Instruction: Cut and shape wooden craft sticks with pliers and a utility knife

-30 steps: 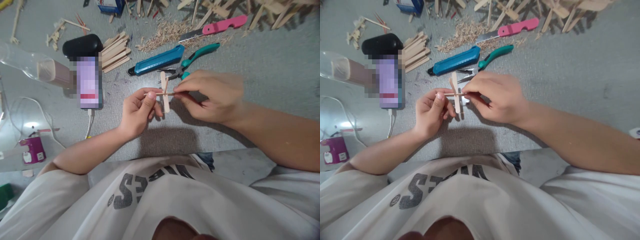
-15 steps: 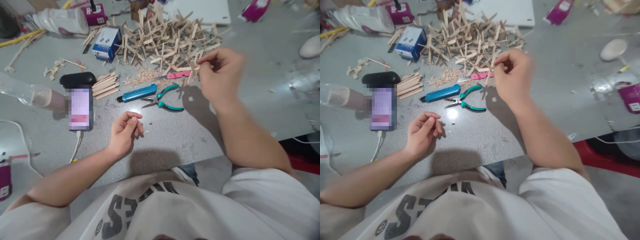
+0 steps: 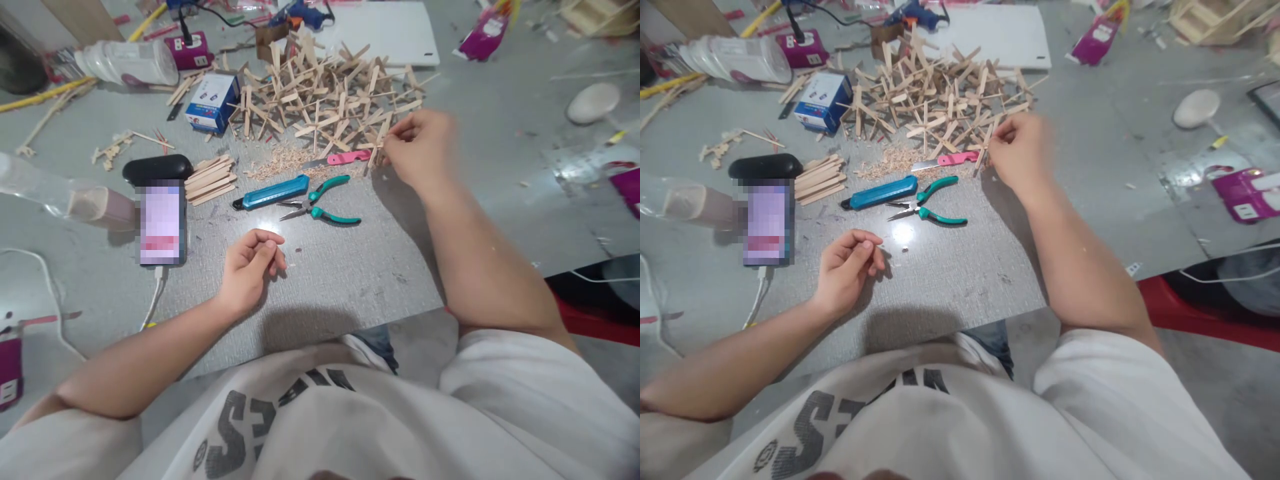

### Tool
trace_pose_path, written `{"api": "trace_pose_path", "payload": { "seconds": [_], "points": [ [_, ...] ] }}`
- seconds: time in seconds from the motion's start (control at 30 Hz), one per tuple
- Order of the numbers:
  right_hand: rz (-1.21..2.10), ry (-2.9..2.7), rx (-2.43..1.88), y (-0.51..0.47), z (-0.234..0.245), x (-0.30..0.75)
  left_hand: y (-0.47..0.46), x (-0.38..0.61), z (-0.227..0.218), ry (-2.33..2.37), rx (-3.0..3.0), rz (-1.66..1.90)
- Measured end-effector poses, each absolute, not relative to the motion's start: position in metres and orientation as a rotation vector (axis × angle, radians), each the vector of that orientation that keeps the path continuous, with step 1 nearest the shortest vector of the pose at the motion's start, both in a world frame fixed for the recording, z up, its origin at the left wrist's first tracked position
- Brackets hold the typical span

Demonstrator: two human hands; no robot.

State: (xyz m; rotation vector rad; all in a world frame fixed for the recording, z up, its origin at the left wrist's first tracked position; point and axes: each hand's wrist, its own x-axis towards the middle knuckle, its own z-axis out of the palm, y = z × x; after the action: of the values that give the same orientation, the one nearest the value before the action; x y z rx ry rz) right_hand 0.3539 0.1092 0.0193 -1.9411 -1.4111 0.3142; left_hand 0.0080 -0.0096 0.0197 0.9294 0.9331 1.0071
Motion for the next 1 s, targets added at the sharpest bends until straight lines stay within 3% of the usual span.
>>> {"api": "trace_pose_path", "payload": {
  "seconds": [0.37,0.57,1.0],
  "points": [
    [0.255,-1.441,-2.103,0.097,0.034,0.344,-0.01,0.008,0.022,0.935,0.935,0.963],
    [0.401,-1.345,-2.009,0.098,0.04,0.342,-0.01,0.007,0.02,0.955,0.952,0.953],
    [0.364,-1.288,-1.711,0.1,0.068,0.33,-0.014,0.013,0.015,0.963,0.93,0.918]
  ]
}}
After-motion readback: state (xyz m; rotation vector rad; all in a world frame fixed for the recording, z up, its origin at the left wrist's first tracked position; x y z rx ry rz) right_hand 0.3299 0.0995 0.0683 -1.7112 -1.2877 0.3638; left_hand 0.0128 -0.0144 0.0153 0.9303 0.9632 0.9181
